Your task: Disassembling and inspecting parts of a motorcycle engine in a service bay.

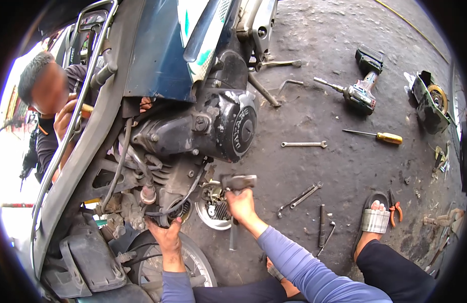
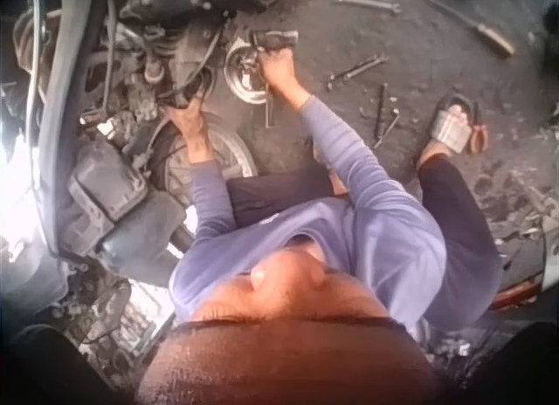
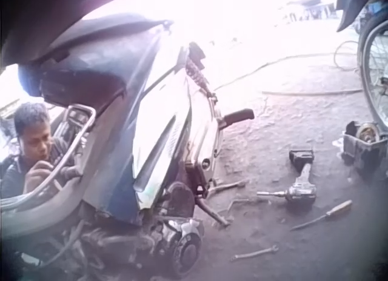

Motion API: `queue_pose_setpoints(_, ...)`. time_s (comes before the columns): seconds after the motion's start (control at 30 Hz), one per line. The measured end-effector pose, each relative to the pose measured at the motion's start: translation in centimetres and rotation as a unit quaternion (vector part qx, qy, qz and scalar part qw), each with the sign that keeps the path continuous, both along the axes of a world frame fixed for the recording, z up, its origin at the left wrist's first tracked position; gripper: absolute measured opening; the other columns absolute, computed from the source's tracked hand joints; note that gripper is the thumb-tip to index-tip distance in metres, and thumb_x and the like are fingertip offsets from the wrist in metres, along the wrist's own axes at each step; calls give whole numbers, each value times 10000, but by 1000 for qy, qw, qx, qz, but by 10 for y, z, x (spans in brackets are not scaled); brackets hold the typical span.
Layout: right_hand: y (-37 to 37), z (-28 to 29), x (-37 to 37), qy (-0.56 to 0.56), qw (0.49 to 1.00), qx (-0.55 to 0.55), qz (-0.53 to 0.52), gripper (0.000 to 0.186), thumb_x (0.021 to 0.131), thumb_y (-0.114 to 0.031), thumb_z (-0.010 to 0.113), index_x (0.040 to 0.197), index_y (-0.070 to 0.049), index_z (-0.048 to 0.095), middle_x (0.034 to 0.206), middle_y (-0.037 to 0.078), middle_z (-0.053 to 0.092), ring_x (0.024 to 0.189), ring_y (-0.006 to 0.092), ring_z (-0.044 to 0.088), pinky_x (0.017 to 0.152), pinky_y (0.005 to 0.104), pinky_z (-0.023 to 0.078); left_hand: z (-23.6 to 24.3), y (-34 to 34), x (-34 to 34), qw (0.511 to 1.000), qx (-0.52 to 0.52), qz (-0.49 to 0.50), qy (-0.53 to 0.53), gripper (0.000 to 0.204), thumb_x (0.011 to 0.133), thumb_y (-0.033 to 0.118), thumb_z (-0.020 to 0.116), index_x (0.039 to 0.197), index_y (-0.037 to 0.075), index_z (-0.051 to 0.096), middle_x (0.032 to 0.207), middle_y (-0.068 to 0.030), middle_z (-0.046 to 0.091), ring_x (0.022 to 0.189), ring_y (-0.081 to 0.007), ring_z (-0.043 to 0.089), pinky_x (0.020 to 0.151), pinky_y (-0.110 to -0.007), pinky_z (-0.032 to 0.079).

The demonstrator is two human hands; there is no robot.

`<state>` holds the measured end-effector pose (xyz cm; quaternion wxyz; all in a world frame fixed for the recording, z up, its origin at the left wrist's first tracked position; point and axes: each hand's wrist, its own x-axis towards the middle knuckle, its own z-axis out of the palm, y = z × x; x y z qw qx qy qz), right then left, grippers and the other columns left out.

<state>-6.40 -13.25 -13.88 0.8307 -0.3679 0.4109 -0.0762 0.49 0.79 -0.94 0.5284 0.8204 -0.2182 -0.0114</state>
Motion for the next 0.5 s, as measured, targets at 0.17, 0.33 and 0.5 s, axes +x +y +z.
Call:
queue_pose_setpoints(0.17, 34, -44, 6, -124, 948, -293, 3, 172, 742, -93, 585, 774, 74, 613, 690, 150, 645, 595, 204, 622, 559, 345, 491, -1, 0, 0, 1000, 13, 6, 1, 850, 620, -71, 631, 1377, 11, 252, 1310, -91, 374, 1172, -206, 408, 1009, -311, 306)
queue_pose_setpoints(0.33, 31, -19, 2, -85, 983, -152, 51, 176, 738, -69, 583, 858, 49, 635, 808, 143, 671, 752, 191, 630, 708, 315, 488, 1, -4, -5, 1000, -14, 7, 3, 840, 614, -52, 644, 1365, 3, 271, 1307, -91, 380, 1173, -207, 406, 1006, -307, 302)
queue_pose_setpoints(0.5, 11, -3, 7, 35, 998, 13, 48, 185, 745, -97, 609, 838, 59, 641, 824, 172, 672, 782, 189, 643, 687, 317, 485, 3, -5, -4, 1000, -1, 1, 6, 838, 607, -35, 652, 1357, -6, 278, 1307, -94, 371, 1177, -206, 396, 1009, -302, 294)
